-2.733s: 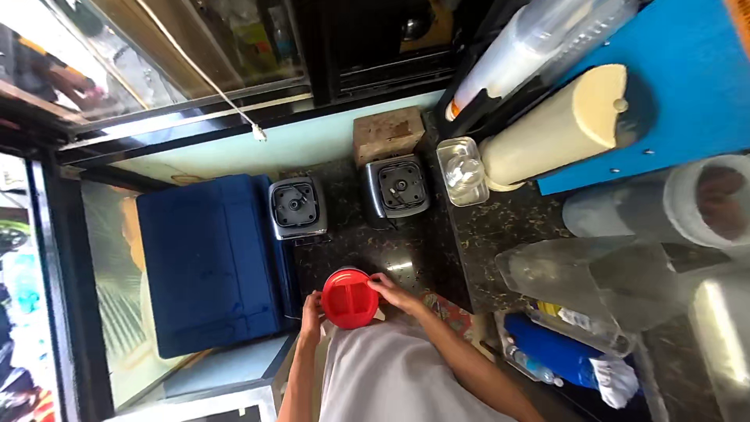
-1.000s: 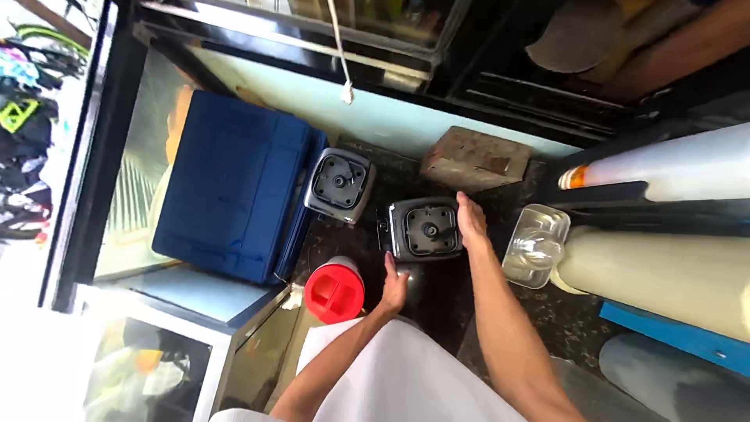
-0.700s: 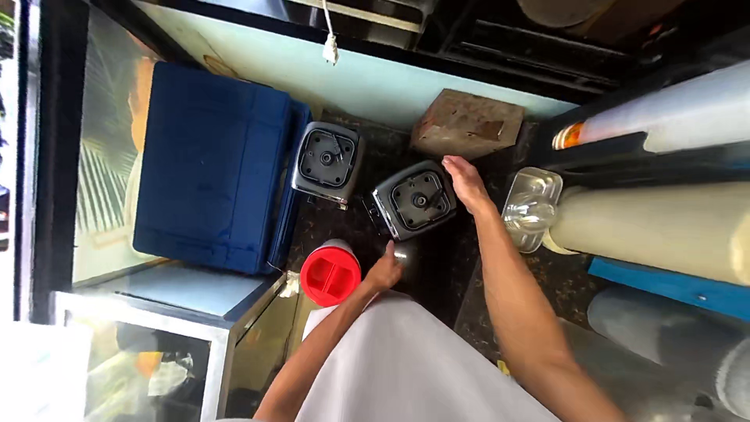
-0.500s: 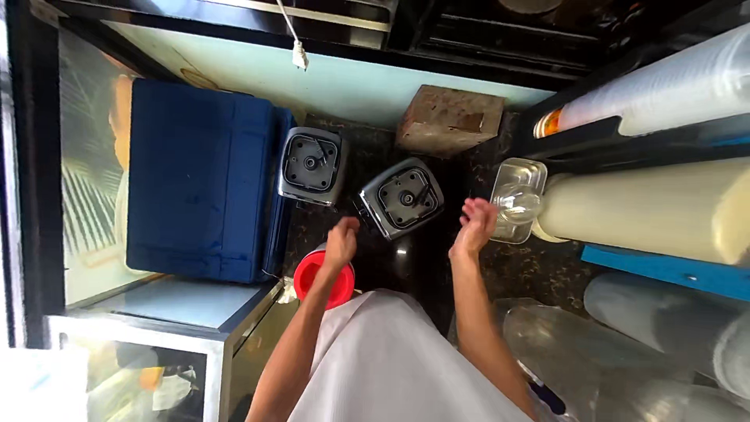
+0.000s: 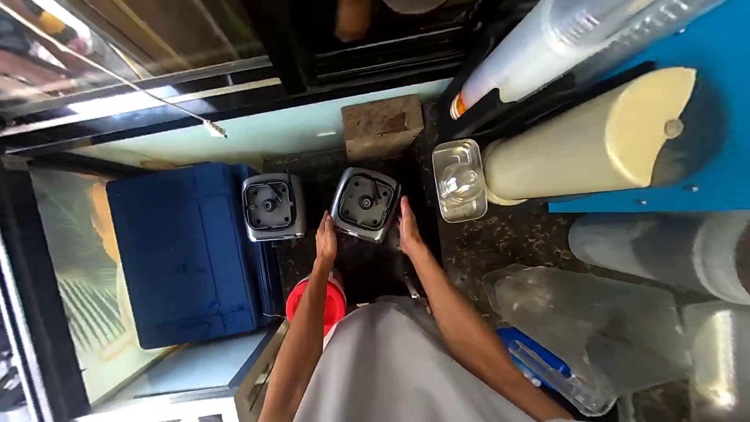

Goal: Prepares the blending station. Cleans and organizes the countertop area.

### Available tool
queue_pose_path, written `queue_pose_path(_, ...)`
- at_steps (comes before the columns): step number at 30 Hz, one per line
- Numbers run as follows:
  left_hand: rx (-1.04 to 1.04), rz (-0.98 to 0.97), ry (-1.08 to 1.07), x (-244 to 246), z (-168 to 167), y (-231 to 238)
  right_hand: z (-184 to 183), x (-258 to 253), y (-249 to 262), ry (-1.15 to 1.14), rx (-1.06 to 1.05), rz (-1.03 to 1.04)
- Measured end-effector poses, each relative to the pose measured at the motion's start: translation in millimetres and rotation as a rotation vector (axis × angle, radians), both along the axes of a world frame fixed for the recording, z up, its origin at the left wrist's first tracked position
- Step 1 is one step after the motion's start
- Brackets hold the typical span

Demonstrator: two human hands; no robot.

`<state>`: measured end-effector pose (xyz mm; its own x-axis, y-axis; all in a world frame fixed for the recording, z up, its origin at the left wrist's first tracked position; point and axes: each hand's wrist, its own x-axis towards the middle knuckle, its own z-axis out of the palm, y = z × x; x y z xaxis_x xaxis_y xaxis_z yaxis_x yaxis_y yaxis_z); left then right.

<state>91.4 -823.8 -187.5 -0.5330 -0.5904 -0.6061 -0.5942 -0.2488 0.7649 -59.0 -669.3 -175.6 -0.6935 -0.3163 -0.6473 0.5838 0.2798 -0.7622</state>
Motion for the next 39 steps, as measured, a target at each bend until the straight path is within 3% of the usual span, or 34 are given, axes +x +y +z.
queue_pose_path(4,0.185,0.072,0.12,7.7,-3.2,33.2,6.9,-57.7,-24.1,0.12,0.091,0.215)
queue_pose_path(8,0.196,0.096,0.143,5.8,1.3,36.3,0.4,-78.8,-27.0,0.14,0.104,0.295)
queue_pose_path(14,0.298,0.14,0.165,2.5,-9.4,11.8,-34.0,-56.5,0.0,0.023,-0.084,0.203)
queue_pose_path(22,0.388,0.158,0.191,-12.4,-16.2,7.7,-26.4,-36.4,0.2,-0.058,-0.093,0.137)
queue_pose_path(24,0.346,0.077,0.14,-11.2,-10.4,-0.2,-28.9,-35.4,4.5,-0.05,-0.115,0.134)
queue_pose_path(27,-0.129,-0.031,0.012,12.5,24.4,-32.9,-19.7,-26.9,19.8,0.164,-0.041,0.147)
queue_pose_path(29,-0.426,0.027,-0.008,45.9,52.1,-76.5,3.4,-5.1,28.6,0.519,0.154,0.063)
queue_pose_path(31,-0.546,0.142,-0.033,90.2,57.9,-130.5,28.4,35.7,31.3,0.7,0.274,0.106)
queue_pose_path(33,-0.515,0.206,-0.084,128.3,47.1,-180.8,40.4,79.5,16.4,0.64,0.16,0.33)
queue_pose_path(36,-0.342,0.192,-0.076,147.8,21.6,-225.9,21.8,122.8,-38.0,0.383,-0.063,0.648)
queue_pose_path(39,-0.105,0.12,-0.006,132.9,6.6,-239.4,-0.2,138.9,-94.8,0.219,-0.1,0.629)
